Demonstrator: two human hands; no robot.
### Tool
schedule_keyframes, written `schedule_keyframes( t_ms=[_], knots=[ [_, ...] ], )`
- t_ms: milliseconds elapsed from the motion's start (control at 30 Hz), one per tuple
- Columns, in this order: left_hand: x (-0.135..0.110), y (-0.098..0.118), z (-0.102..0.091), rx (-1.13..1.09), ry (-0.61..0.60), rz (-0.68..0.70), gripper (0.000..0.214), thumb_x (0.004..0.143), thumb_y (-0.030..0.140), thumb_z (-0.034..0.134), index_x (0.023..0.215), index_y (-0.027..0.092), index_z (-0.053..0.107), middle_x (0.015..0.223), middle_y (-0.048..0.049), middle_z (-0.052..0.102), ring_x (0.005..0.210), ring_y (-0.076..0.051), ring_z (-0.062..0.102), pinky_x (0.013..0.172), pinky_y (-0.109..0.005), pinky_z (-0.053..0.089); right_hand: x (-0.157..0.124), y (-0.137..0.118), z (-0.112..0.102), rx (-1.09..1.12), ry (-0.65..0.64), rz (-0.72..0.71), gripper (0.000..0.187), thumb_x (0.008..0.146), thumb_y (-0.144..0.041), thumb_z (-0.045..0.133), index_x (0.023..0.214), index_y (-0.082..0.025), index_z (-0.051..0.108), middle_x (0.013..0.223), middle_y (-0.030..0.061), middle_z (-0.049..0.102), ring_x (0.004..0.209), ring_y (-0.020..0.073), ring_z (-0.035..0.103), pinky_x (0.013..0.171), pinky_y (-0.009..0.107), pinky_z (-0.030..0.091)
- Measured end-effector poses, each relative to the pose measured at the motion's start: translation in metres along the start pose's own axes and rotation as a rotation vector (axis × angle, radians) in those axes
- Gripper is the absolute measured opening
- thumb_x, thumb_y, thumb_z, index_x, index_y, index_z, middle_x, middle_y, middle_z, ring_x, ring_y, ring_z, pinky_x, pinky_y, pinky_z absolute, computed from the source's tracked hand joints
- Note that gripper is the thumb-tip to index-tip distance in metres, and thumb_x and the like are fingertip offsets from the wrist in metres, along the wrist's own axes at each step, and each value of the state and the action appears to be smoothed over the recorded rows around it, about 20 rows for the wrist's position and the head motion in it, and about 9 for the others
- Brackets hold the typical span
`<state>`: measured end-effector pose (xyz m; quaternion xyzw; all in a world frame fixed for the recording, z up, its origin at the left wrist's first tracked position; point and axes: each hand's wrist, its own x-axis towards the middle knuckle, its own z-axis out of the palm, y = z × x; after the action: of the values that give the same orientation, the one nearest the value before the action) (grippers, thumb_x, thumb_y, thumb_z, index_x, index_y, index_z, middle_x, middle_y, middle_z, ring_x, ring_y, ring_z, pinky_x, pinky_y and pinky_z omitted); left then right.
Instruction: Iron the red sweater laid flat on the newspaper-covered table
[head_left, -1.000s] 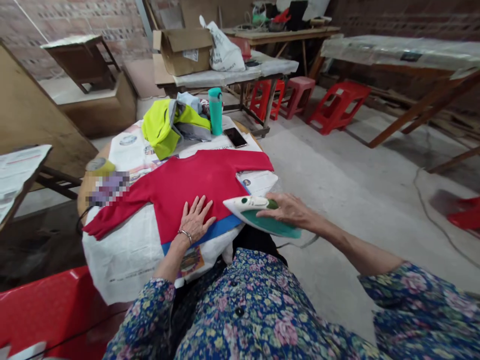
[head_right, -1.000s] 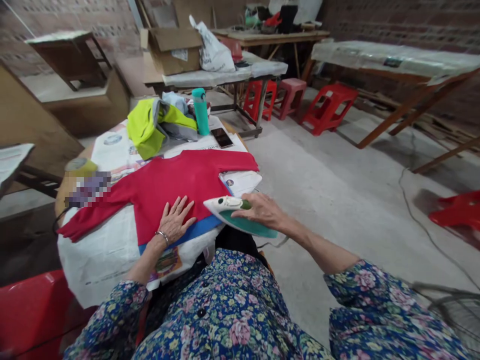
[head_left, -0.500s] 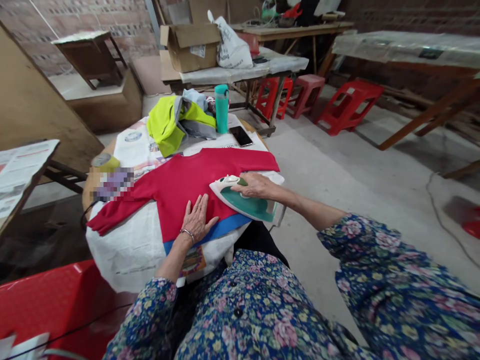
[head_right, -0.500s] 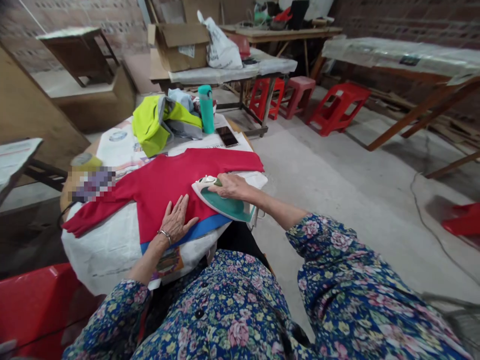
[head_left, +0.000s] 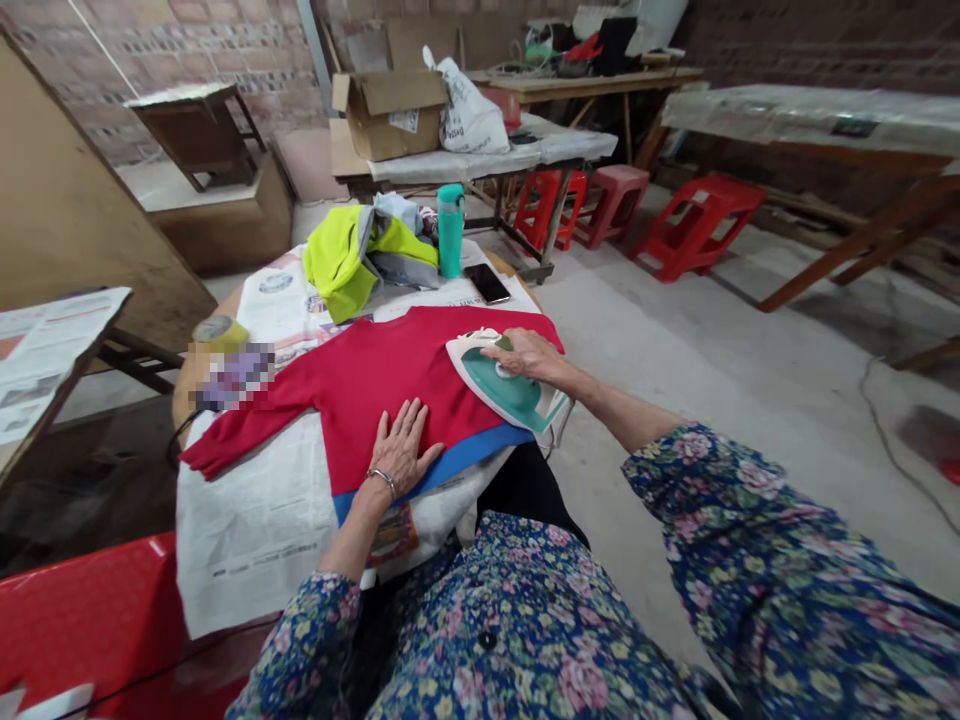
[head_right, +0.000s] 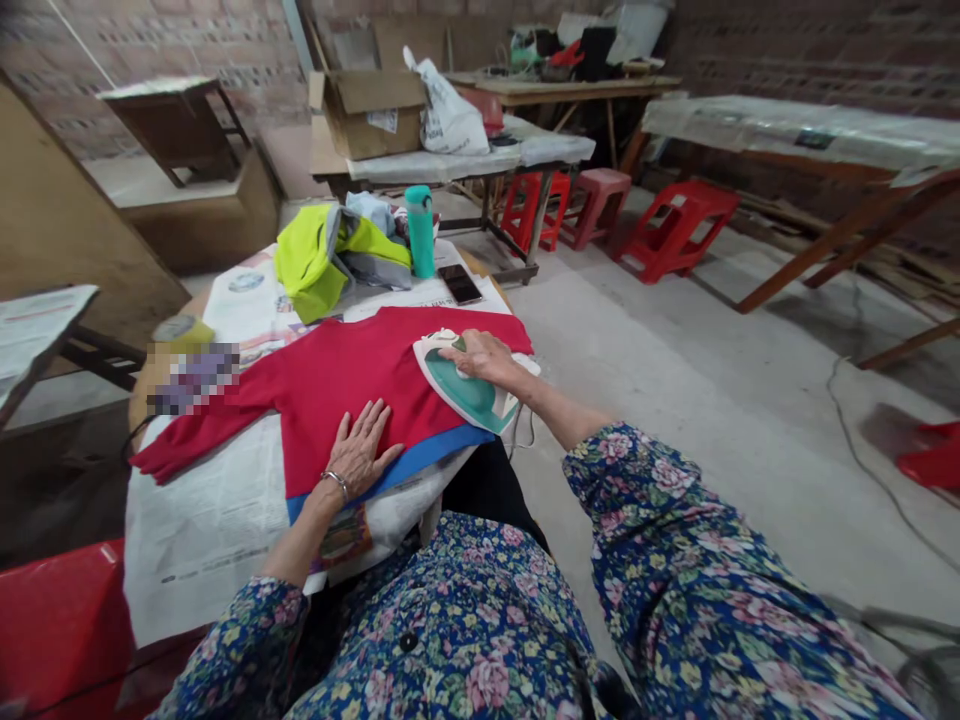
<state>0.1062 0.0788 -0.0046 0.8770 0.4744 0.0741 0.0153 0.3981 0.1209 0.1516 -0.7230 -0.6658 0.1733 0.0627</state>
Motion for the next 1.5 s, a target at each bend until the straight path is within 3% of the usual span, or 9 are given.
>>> schedule_keyframes(
  t_ms=[267, 400, 600, 833, 933, 1067, 1267, 1400, 1500],
  knots=[
    [0.004, -0.003, 0.006, -0.024, 0.035, 0.003, 0.07, 0.107, 0.055, 0.048, 0.168, 0.02, 0.047, 0.175, -0.0149, 0.044, 0.164, -0.033, 0.039, 0.136, -0.058, 0.027, -0.009, 0.01, -0.005, 0.048, 0.02, 0.13, 0.049, 0.107, -0.06, 0.057, 0.121, -0.016, 0.075, 0.125, 0.0215, 0.078, 0.116, 0.0358, 0.074, 0.083, 0.036, 0.053],
    [0.005, 0.0, 0.002, -0.034, 0.027, -0.011, 0.07, 0.106, 0.055, 0.048, 0.166, 0.019, 0.048, 0.175, -0.0155, 0.044, 0.164, -0.033, 0.04, 0.136, -0.058, 0.028, -0.023, 0.01, -0.01, 0.049, -0.061, 0.064, 0.043, 0.108, -0.056, 0.056, 0.12, -0.018, 0.072, 0.112, 0.0173, 0.08, 0.101, 0.0308, 0.076, 0.075, 0.033, 0.052],
    [0.006, 0.003, 0.002, -0.057, 0.021, -0.039, 0.075, 0.105, 0.058, 0.047, 0.167, 0.016, 0.046, 0.175, -0.0167, 0.043, 0.164, -0.032, 0.039, 0.136, -0.055, 0.027, -0.044, -0.017, -0.006, 0.013, -0.208, -0.055, 0.049, 0.108, -0.06, 0.057, 0.109, -0.015, 0.076, 0.075, 0.0091, 0.076, 0.072, 0.0252, 0.073, 0.067, 0.03, 0.047],
    [0.008, -0.001, 0.01, -0.07, 0.048, -0.017, 0.072, 0.104, 0.052, 0.048, 0.167, 0.018, 0.047, 0.174, -0.0159, 0.045, 0.164, -0.033, 0.039, 0.136, -0.058, 0.027, -0.024, -0.034, -0.002, -0.075, -0.05, -0.016, 0.053, 0.11, -0.059, 0.055, 0.119, -0.012, 0.077, 0.104, 0.0172, 0.084, 0.098, 0.0286, 0.078, 0.075, 0.028, 0.047],
    [0.01, 0.0, 0.01, -0.066, 0.045, -0.029, 0.071, 0.104, 0.052, 0.048, 0.166, 0.016, 0.048, 0.174, -0.0165, 0.045, 0.164, -0.033, 0.04, 0.136, -0.057, 0.027, -0.021, -0.024, -0.002, -0.089, -0.038, -0.009, 0.053, 0.111, -0.059, 0.053, 0.118, -0.012, 0.077, 0.111, 0.0196, 0.082, 0.103, 0.0297, 0.077, 0.077, 0.029, 0.048],
    [0.011, 0.004, 0.008, -0.073, 0.066, -0.023, 0.074, 0.104, 0.058, 0.048, 0.166, 0.018, 0.049, 0.173, -0.0166, 0.046, 0.163, -0.034, 0.041, 0.136, -0.058, 0.026, -0.033, 0.003, -0.001, -0.11, -0.018, 0.035, 0.048, 0.111, -0.056, 0.053, 0.116, -0.014, 0.076, 0.1, 0.0179, 0.082, 0.097, 0.0308, 0.076, 0.075, 0.031, 0.05],
    [0.009, 0.007, -0.003, -0.125, 0.054, 0.078, 0.062, 0.1, 0.062, 0.061, 0.155, 0.035, 0.062, 0.171, -0.0092, 0.051, 0.161, -0.036, 0.042, 0.133, -0.064, 0.028, -0.075, 0.032, -0.008, -0.054, -0.085, 0.099, 0.037, 0.11, -0.05, 0.056, 0.105, -0.018, 0.072, 0.085, 0.0098, 0.079, 0.082, 0.0255, 0.075, 0.068, 0.029, 0.05],
    [0.001, 0.016, -0.005, -0.206, 0.061, 0.276, 0.057, 0.095, 0.06, 0.071, 0.143, 0.029, 0.069, 0.152, -0.0116, 0.068, 0.146, -0.034, 0.056, 0.129, -0.06, 0.037, -0.101, 0.034, -0.016, 0.027, -0.11, 0.176, 0.029, 0.108, -0.043, 0.059, 0.094, -0.019, 0.068, 0.069, 0.0044, 0.071, 0.067, 0.0217, 0.07, 0.063, 0.029, 0.048],
    [-0.005, 0.027, -0.004, -0.248, 0.104, 0.306, 0.052, 0.093, 0.061, 0.074, 0.13, 0.024, 0.073, 0.132, -0.0122, 0.074, 0.125, -0.03, 0.066, 0.113, -0.05, 0.052, -0.109, 0.033, -0.022, 0.137, -0.075, 0.185, 0.029, 0.106, -0.044, 0.061, 0.091, -0.02, 0.067, 0.063, 0.0007, 0.067, 0.055, 0.0184, 0.064, 0.058, 0.028, 0.045]
  ],
)
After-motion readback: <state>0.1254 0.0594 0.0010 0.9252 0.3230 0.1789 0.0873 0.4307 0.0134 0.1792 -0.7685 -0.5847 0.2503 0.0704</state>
